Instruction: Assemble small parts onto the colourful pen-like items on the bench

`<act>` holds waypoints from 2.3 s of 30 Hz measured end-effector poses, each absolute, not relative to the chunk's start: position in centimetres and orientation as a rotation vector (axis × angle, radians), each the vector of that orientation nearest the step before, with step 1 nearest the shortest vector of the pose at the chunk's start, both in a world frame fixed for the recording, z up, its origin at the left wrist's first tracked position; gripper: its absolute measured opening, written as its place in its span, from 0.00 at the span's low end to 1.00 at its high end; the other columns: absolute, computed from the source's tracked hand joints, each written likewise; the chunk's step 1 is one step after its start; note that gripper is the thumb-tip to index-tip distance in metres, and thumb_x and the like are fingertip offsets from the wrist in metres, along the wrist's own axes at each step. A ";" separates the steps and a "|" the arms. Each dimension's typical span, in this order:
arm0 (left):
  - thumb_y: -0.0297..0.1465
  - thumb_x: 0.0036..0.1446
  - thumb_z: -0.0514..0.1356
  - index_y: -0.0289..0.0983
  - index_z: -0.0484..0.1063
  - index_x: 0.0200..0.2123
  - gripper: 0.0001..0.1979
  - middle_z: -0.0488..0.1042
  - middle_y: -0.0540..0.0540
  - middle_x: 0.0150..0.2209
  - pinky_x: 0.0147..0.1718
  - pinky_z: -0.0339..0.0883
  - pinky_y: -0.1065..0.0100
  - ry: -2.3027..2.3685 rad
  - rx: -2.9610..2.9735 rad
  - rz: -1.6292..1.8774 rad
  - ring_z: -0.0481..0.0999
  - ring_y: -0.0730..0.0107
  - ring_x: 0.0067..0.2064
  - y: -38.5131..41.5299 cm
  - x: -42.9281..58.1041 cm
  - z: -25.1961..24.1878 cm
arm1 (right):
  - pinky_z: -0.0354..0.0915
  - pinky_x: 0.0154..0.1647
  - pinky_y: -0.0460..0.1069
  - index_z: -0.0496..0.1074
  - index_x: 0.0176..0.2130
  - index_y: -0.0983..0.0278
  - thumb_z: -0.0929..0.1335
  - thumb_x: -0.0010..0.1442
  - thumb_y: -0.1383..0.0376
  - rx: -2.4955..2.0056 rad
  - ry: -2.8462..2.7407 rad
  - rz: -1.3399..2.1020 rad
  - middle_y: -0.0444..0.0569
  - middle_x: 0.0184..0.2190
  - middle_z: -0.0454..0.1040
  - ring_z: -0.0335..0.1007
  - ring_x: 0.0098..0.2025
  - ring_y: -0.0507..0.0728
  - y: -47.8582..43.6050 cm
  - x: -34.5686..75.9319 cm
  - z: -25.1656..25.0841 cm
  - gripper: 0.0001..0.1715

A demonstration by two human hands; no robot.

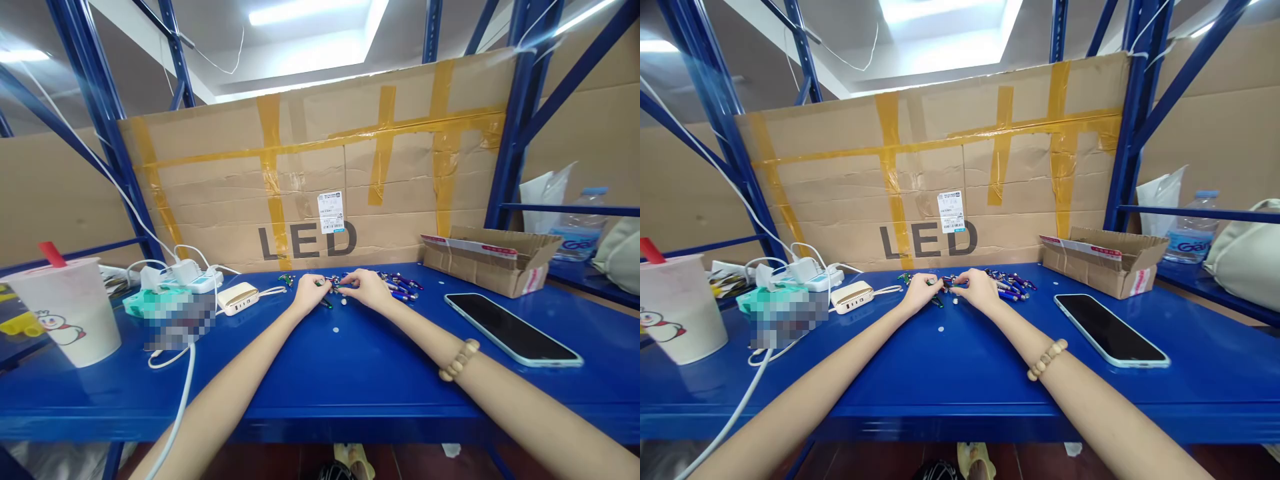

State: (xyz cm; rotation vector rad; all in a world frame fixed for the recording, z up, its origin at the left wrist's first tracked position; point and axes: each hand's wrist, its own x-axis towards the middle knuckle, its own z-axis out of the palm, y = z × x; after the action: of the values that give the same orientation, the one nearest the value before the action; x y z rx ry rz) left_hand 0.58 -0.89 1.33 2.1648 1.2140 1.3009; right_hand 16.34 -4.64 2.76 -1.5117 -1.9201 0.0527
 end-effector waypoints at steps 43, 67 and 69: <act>0.32 0.48 0.52 0.39 0.73 0.23 0.11 0.75 0.48 0.27 0.27 0.61 0.72 1.561 2.647 0.679 0.73 0.66 0.33 -2.7 1.1 2.0 | 0.69 0.31 0.46 0.74 0.29 0.67 0.70 0.41 0.63 -1.090 -1.675 0.566 0.49 0.25 0.76 0.72 0.29 0.54 -3.9 15.2 2.4 0.12; 0.33 0.48 0.52 0.39 0.73 0.26 0.10 0.75 0.45 0.31 0.33 0.64 0.69 1.568 2.767 0.549 0.74 0.61 0.36 -2.9 1.3 2.1 | 0.67 0.29 0.46 0.72 0.33 0.67 0.69 0.43 0.65 -1.139 -1.765 0.508 0.47 0.24 0.74 0.69 0.25 0.51 -3.9 15.1 2.2 0.13; 0.33 0.48 0.52 0.38 0.72 0.25 0.10 0.75 0.44 0.30 0.33 0.64 0.68 1.559 2.765 0.563 0.74 0.61 0.36 -2.9 1.4 2.1 | 0.67 0.30 0.46 0.72 0.32 0.66 0.68 0.44 0.65 -1.132 -1.812 0.483 0.47 0.24 0.74 0.69 0.26 0.51 -3.9 15.1 2.2 0.12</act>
State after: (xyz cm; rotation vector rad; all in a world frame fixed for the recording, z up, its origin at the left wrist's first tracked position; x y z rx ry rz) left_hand 1.36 -2.95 2.08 2.7654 1.5593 0.5630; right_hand 15.09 -3.94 2.22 -1.1318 -1.8118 0.4830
